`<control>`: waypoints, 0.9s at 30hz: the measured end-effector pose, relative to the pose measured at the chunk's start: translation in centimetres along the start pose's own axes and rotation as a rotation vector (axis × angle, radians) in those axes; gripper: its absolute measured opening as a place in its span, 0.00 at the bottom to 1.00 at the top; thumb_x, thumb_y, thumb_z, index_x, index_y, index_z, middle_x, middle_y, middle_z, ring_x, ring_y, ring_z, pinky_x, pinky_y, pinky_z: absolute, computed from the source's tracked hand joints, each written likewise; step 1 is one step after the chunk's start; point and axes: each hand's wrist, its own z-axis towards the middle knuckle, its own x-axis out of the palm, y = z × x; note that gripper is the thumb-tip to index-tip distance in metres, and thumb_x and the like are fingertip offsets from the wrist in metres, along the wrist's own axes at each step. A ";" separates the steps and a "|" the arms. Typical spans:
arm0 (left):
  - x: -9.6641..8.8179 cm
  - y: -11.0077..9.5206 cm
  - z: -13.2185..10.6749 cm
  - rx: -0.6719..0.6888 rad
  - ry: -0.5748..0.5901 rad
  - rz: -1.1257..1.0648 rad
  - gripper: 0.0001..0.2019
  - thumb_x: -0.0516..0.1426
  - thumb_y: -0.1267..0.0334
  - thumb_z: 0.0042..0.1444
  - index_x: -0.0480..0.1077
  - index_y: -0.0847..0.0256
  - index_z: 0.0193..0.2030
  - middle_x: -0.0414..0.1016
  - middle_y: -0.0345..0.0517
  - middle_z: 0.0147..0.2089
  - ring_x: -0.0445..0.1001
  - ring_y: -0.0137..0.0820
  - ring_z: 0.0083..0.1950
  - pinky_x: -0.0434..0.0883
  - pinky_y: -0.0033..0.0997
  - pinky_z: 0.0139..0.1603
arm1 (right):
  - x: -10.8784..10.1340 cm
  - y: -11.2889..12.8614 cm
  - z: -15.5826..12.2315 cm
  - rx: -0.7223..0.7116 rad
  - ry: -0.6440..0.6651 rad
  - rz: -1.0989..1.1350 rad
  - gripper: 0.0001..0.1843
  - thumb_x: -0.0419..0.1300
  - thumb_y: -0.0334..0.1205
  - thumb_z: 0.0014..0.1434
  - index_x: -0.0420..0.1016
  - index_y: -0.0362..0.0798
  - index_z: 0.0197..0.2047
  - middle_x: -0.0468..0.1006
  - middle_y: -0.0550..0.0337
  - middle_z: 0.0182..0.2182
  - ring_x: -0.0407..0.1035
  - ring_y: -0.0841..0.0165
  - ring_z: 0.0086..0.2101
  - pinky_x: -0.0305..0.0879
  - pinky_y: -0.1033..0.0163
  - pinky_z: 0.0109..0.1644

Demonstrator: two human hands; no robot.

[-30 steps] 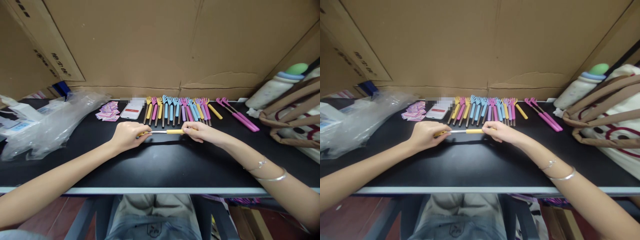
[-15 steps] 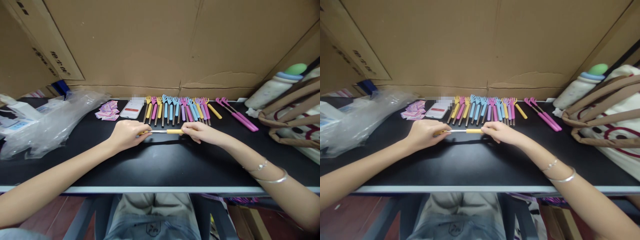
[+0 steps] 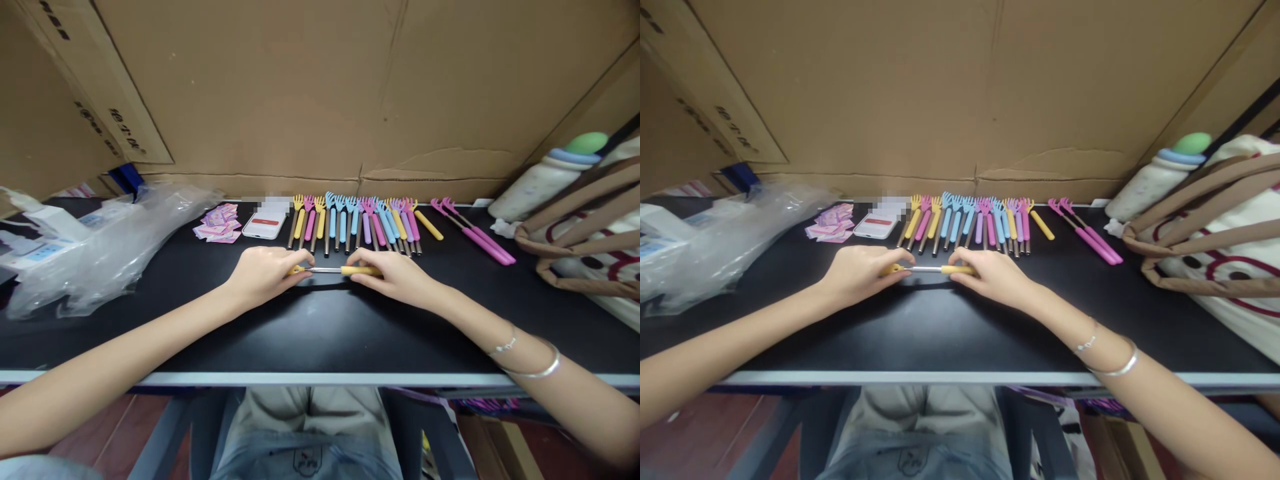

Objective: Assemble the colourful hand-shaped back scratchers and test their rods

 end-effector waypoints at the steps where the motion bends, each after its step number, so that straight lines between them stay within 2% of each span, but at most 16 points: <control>1: 0.0 0.0 0.0 -0.003 0.007 -0.006 0.11 0.53 0.50 0.59 0.71 0.52 0.42 0.76 0.35 0.29 0.74 0.27 0.29 0.54 0.24 0.24 | 0.1 0.2 0.0 -0.017 -0.004 -0.010 0.13 0.53 0.49 0.61 0.68 0.51 0.44 0.75 0.62 0.32 0.68 0.71 0.30 0.55 0.69 0.32; 4: 0.2 -0.1 0.0 0.006 0.023 -0.020 0.11 0.53 0.50 0.59 0.70 0.51 0.41 0.76 0.35 0.29 0.74 0.27 0.29 0.54 0.23 0.23 | 0.2 0.6 -0.1 -0.039 0.009 -0.063 0.13 0.52 0.48 0.61 0.68 0.54 0.46 0.77 0.63 0.34 0.70 0.70 0.31 0.56 0.68 0.33; 9: 0.2 0.0 0.0 0.034 0.027 -0.027 0.12 0.52 0.51 0.59 0.69 0.51 0.43 0.76 0.36 0.29 0.74 0.28 0.29 0.54 0.24 0.24 | 0.1 0.7 -0.2 -0.119 0.065 -0.079 0.17 0.46 0.48 0.65 0.65 0.58 0.55 0.78 0.62 0.43 0.73 0.67 0.38 0.60 0.66 0.37; 15: -0.1 0.1 0.2 0.085 0.021 -0.038 0.08 0.52 0.58 0.59 0.70 0.54 0.40 0.76 0.37 0.32 0.74 0.28 0.34 0.57 0.25 0.27 | -0.1 0.6 -0.2 -0.125 -0.024 -0.104 0.17 0.44 0.45 0.66 0.67 0.54 0.53 0.77 0.60 0.46 0.73 0.68 0.40 0.62 0.66 0.39; 22: 0.0 0.5 0.4 0.086 0.005 -0.022 0.08 0.53 0.57 0.59 0.71 0.55 0.37 0.75 0.38 0.33 0.73 0.28 0.34 0.59 0.26 0.28 | 0.0 0.4 -0.1 -0.103 -0.064 -0.197 0.14 0.46 0.45 0.65 0.68 0.54 0.49 0.77 0.62 0.44 0.73 0.69 0.38 0.59 0.67 0.36; 27: 0.0 0.5 0.3 0.104 0.020 -0.024 0.09 0.52 0.55 0.60 0.71 0.55 0.39 0.75 0.38 0.33 0.73 0.28 0.34 0.59 0.26 0.28 | -0.2 0.3 -0.1 -0.067 -0.074 -0.262 0.11 0.50 0.47 0.63 0.69 0.54 0.44 0.79 0.63 0.35 0.72 0.69 0.31 0.53 0.67 0.30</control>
